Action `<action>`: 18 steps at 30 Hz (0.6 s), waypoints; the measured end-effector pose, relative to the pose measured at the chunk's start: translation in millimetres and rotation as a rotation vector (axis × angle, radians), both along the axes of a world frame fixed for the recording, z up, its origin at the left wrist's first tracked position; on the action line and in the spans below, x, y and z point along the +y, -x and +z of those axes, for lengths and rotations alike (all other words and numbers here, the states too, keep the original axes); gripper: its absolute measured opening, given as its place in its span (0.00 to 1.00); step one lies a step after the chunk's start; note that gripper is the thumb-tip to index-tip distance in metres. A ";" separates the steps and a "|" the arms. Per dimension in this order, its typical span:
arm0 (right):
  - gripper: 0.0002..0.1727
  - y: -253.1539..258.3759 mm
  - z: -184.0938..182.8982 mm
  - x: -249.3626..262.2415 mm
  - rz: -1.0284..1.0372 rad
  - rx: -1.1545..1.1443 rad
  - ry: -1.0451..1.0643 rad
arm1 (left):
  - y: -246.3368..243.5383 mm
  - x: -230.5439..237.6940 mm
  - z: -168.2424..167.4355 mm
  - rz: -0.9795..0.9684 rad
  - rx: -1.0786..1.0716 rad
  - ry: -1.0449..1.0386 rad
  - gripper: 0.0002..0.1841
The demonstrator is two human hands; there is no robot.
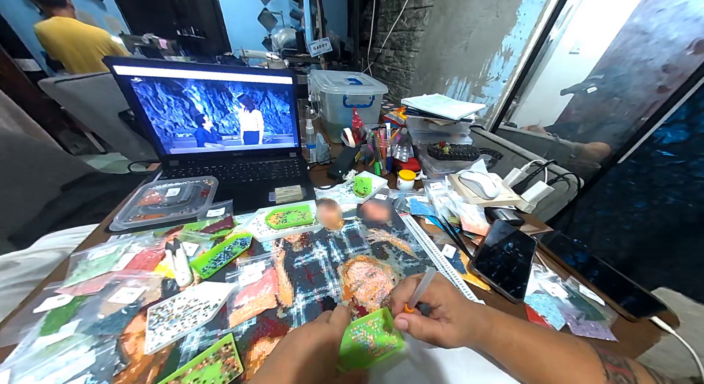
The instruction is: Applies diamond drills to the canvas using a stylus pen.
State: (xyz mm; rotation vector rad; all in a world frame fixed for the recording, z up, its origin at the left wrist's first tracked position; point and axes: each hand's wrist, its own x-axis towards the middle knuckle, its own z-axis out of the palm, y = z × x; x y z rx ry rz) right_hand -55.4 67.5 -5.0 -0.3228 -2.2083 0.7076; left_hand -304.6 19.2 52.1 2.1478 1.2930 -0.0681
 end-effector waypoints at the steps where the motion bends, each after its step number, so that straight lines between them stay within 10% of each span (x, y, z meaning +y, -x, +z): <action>1: 0.14 -0.2 0.0 0.0 0.001 0.005 0.011 | 0.1 -0.1 -0.1 0.002 -0.004 -0.001 0.30; 18: 0.14 -1.8 0.9 1.5 -0.004 0.030 0.040 | 0.2 -1.0 0.1 -0.002 -0.004 -0.008 0.30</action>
